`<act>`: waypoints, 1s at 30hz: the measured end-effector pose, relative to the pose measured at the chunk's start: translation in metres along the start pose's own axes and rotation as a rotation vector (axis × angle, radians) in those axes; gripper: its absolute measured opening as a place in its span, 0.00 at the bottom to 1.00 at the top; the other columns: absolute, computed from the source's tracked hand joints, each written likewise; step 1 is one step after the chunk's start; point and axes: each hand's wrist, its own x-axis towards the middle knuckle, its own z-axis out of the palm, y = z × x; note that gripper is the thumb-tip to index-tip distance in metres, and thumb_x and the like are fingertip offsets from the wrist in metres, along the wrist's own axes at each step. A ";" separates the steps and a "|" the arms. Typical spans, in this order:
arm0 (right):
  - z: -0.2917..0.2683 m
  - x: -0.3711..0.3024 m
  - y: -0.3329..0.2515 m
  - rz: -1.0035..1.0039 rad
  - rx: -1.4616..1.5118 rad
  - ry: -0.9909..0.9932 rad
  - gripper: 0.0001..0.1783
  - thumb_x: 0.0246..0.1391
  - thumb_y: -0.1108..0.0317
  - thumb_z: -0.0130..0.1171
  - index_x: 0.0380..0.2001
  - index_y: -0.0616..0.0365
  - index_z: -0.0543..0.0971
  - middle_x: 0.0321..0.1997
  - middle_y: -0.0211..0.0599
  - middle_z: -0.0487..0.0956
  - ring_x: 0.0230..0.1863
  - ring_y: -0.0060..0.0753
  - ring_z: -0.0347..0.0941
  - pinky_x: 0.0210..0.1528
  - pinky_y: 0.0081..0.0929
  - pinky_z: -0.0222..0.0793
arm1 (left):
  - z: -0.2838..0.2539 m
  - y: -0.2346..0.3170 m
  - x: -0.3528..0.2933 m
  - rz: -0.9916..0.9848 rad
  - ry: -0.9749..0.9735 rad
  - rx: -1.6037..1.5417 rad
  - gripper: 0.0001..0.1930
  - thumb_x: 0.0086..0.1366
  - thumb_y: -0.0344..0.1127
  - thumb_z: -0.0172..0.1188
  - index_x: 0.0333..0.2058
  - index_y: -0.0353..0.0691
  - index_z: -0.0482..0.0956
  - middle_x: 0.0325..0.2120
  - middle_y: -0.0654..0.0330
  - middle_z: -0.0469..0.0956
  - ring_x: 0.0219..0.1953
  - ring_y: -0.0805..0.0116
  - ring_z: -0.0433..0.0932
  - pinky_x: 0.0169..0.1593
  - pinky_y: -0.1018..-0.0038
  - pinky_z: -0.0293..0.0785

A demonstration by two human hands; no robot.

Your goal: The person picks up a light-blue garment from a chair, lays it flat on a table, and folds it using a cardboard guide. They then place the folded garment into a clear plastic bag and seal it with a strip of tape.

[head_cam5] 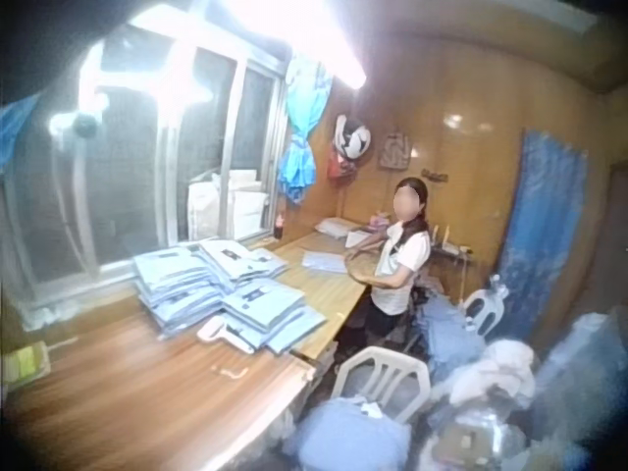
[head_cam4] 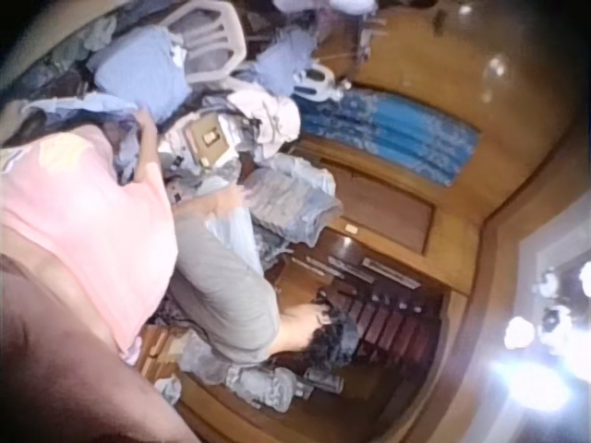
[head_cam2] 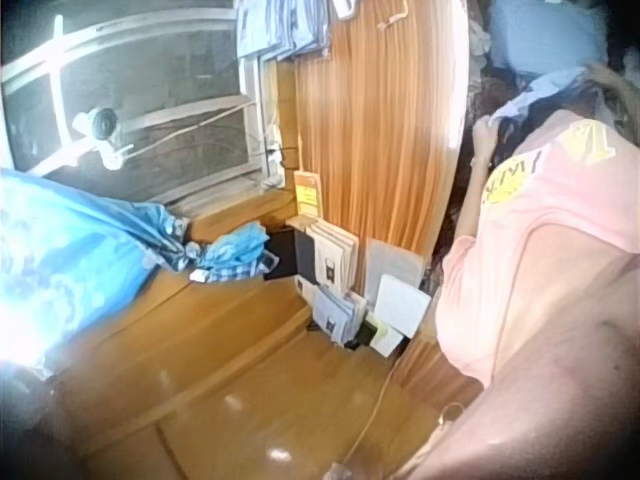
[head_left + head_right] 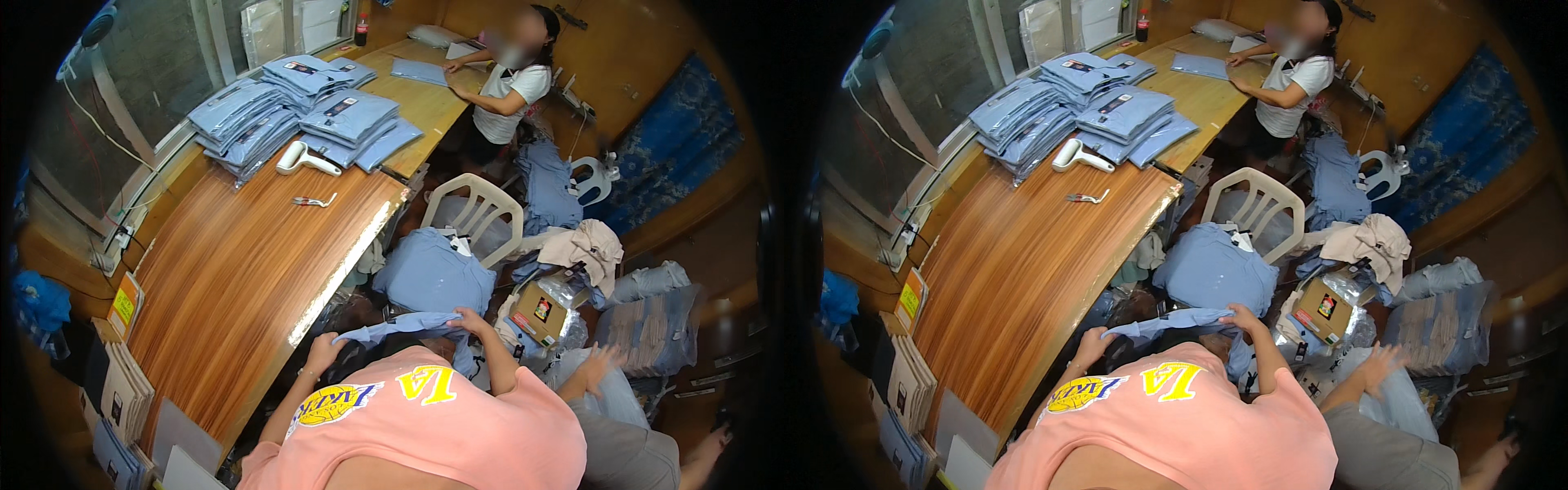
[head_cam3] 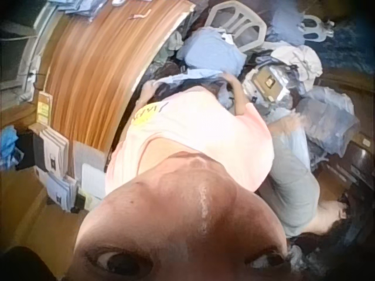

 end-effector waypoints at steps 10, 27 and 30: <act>-0.079 0.063 -0.239 -0.501 -0.175 0.004 0.10 0.32 0.78 0.54 0.24 0.60 0.70 0.25 0.32 0.69 0.32 0.23 0.66 0.35 0.20 0.61 | -0.121 0.063 -0.081 -0.041 -0.308 -0.249 0.13 0.54 0.42 0.62 0.22 0.38 0.73 0.17 0.70 0.68 0.23 0.82 0.65 0.25 0.80 0.61; -0.148 0.104 -0.610 -1.492 0.105 0.487 0.09 0.51 0.80 0.45 0.37 0.65 0.71 0.35 0.32 0.71 0.40 0.23 0.66 0.46 0.17 0.60 | -0.432 0.197 -0.055 0.612 1.279 0.349 0.02 0.54 0.27 0.50 0.24 0.38 0.68 0.17 0.62 0.66 0.24 0.76 0.65 0.29 0.79 0.64; -0.158 0.046 -0.654 -1.533 0.464 0.479 0.10 0.54 0.78 0.46 0.39 0.64 0.71 0.39 0.35 0.72 0.41 0.25 0.67 0.47 0.20 0.62 | -0.494 0.221 -0.052 0.887 1.362 0.109 0.03 0.53 0.23 0.49 0.24 0.38 0.69 0.19 0.69 0.66 0.24 0.81 0.64 0.28 0.83 0.63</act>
